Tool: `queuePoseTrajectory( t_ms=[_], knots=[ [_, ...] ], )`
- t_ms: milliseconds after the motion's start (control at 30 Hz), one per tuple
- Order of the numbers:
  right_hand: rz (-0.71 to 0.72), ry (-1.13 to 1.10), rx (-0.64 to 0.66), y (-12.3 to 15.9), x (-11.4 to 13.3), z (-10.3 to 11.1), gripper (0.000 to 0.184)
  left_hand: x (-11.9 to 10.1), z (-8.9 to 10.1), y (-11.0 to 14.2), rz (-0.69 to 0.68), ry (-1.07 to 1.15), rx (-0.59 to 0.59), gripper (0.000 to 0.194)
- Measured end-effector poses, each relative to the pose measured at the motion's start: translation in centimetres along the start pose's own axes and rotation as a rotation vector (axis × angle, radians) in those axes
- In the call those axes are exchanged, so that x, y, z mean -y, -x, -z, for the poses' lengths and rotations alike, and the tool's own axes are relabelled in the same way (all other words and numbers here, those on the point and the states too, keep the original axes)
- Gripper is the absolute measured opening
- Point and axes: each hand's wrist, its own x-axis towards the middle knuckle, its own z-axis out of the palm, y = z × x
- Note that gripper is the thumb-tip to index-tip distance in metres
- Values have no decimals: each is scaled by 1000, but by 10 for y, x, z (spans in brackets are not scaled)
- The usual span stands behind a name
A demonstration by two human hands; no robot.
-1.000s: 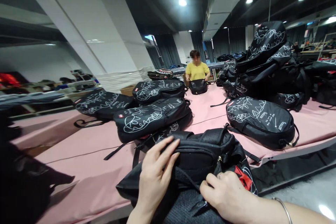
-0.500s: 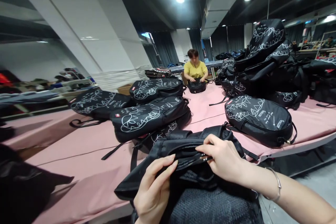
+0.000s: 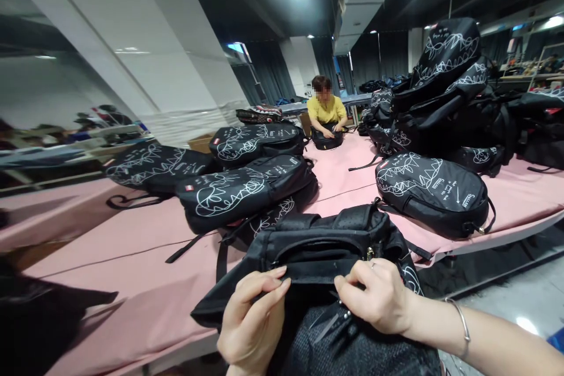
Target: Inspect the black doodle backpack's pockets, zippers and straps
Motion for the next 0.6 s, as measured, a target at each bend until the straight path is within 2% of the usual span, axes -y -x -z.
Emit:
queuePoseTrajectory(
  t_ms=[167, 367, 433, 600],
  knots=[
    [9, -7, -65, 0, 1, -3, 13, -1, 0, -2, -11, -67, 43, 33],
    [-29, -6, -61, 1, 2, -4, 19, -1, 5, -5, -10, -77, 86, 31],
    [-16, -14, -36, 0, 3, -3, 22, -4, 10, -13, -20, -92, 190, 29],
    [69, -20, 70, -4, 8, -1, 28, -25, 11, -51, -149, -126, 617, 30]
  ],
)
